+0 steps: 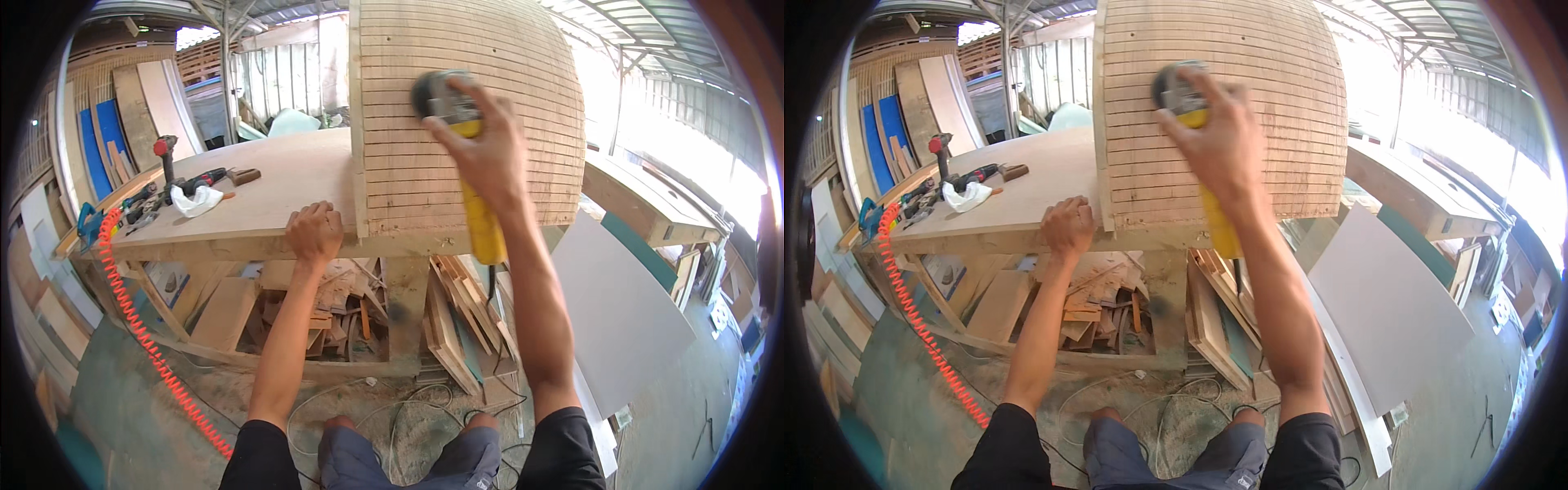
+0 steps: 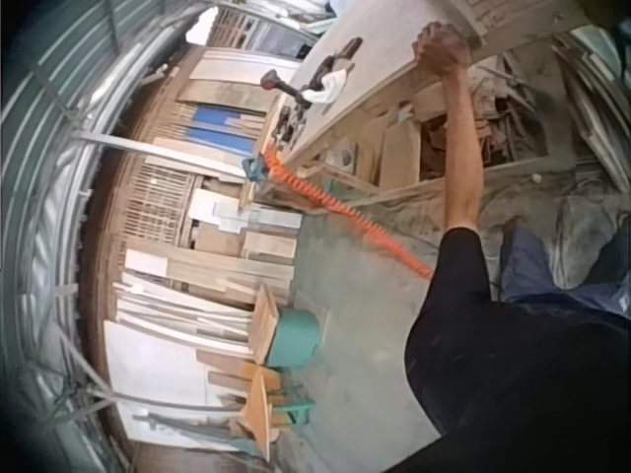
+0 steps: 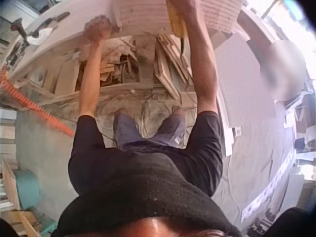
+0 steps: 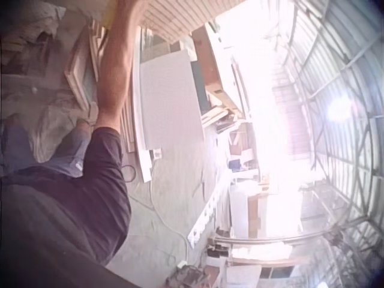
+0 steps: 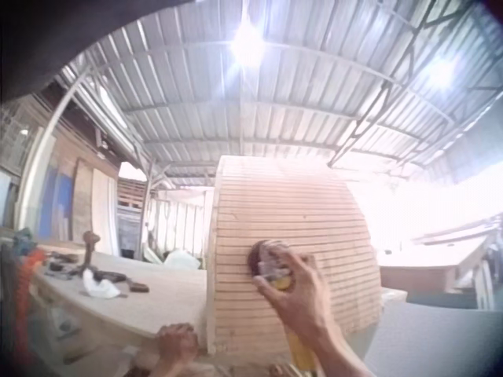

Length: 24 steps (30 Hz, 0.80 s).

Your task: The person sands the exterior and edges of a curved wooden furniture piece using an electric orbital sander, turning the object over and wiping the surface with their hand to check for smoothness.

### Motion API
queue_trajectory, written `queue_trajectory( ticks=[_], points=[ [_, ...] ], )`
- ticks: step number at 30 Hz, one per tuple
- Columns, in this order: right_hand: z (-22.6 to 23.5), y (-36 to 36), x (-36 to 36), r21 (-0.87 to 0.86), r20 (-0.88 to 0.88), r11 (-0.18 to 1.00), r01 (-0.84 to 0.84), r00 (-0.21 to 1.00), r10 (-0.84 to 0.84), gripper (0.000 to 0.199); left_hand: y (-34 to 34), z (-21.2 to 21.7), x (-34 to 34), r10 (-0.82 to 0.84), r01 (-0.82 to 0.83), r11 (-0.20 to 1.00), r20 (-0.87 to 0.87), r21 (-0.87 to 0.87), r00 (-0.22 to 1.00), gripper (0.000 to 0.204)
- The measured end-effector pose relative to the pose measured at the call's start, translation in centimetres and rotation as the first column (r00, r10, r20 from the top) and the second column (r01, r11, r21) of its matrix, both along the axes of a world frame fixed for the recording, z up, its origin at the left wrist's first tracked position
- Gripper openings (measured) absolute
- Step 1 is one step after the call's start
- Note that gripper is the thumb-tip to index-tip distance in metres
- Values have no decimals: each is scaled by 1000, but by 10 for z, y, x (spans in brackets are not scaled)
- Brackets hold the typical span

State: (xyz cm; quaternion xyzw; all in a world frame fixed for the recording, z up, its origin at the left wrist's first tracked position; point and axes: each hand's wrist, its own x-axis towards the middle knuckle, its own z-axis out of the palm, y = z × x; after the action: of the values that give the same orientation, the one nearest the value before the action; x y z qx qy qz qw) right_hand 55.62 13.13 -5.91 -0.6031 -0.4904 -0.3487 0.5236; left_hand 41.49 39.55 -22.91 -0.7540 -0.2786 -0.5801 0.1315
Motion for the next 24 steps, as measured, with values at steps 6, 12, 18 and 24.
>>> queue_trajectory(
  ticks=[6,12,18,24],
  points=[
    [-15,41,-66,-58,112,992,-110,987,116,56,7,-6,-6,-12,12,999,14,33,1000,24],
    [-25,-18,3,-17,-122,999,40,992,-41,55,-5,-1,-5,-11,10,999,29,40,1000,28],
    [-26,-99,133,206,-317,978,-28,944,93,70,-2,-2,-3,12,-12,1000,-45,3,999,33],
    [-28,-125,168,221,-410,971,88,912,11,68,2,-1,-3,-8,9,1000,-53,26,999,30]
  ],
)
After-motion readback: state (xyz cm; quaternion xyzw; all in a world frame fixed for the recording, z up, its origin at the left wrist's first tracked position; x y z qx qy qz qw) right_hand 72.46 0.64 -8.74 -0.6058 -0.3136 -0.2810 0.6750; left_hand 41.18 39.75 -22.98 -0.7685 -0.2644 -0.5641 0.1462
